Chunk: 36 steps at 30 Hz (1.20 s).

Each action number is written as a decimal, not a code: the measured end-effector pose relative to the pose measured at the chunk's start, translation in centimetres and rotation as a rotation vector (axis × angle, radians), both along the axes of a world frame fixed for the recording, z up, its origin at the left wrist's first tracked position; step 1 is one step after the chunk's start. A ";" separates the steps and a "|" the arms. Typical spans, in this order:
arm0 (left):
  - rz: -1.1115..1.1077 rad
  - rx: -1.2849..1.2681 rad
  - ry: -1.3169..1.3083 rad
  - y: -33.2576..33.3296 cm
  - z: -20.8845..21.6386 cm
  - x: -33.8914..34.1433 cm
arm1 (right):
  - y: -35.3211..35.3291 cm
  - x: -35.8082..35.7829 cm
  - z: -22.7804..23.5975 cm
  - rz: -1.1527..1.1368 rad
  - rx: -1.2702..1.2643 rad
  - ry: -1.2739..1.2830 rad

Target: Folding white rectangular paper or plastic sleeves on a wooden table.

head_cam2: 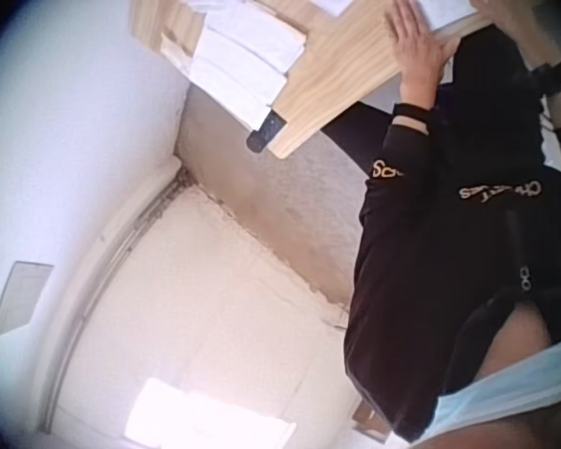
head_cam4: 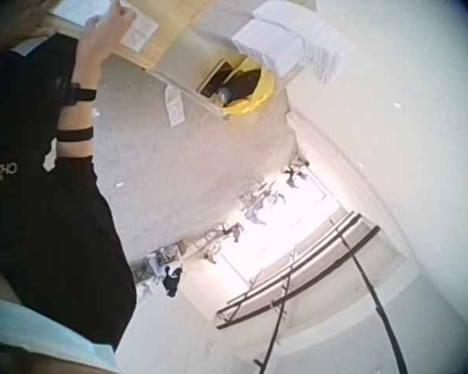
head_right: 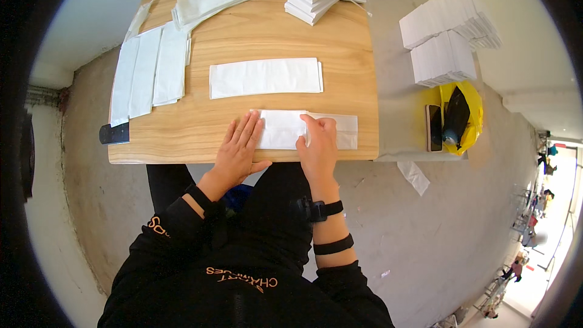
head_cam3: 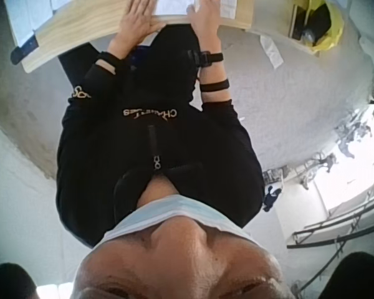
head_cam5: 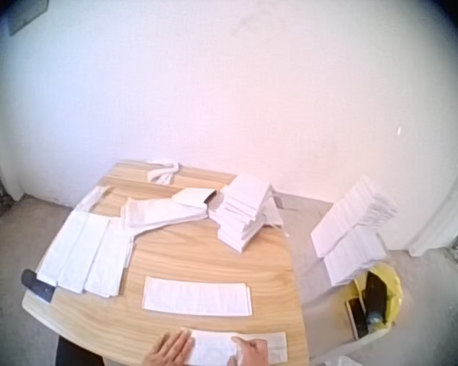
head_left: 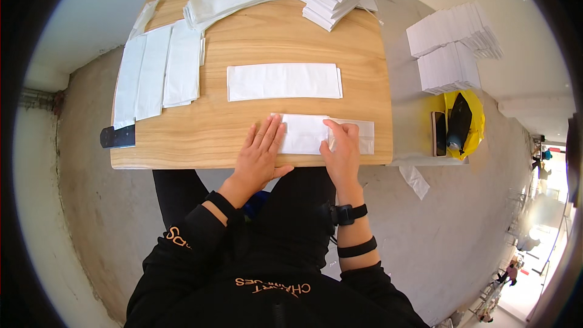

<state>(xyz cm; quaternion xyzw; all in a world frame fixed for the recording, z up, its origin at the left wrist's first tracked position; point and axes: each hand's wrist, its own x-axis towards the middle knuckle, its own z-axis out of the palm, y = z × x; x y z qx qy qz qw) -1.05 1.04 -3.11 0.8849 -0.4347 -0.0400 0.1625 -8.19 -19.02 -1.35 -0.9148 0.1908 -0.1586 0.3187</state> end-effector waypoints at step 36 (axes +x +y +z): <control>-0.102 -0.042 0.008 1.1 0.4 0.2 | -1.9 -1.7 0.5 0.204 -0.128 0.010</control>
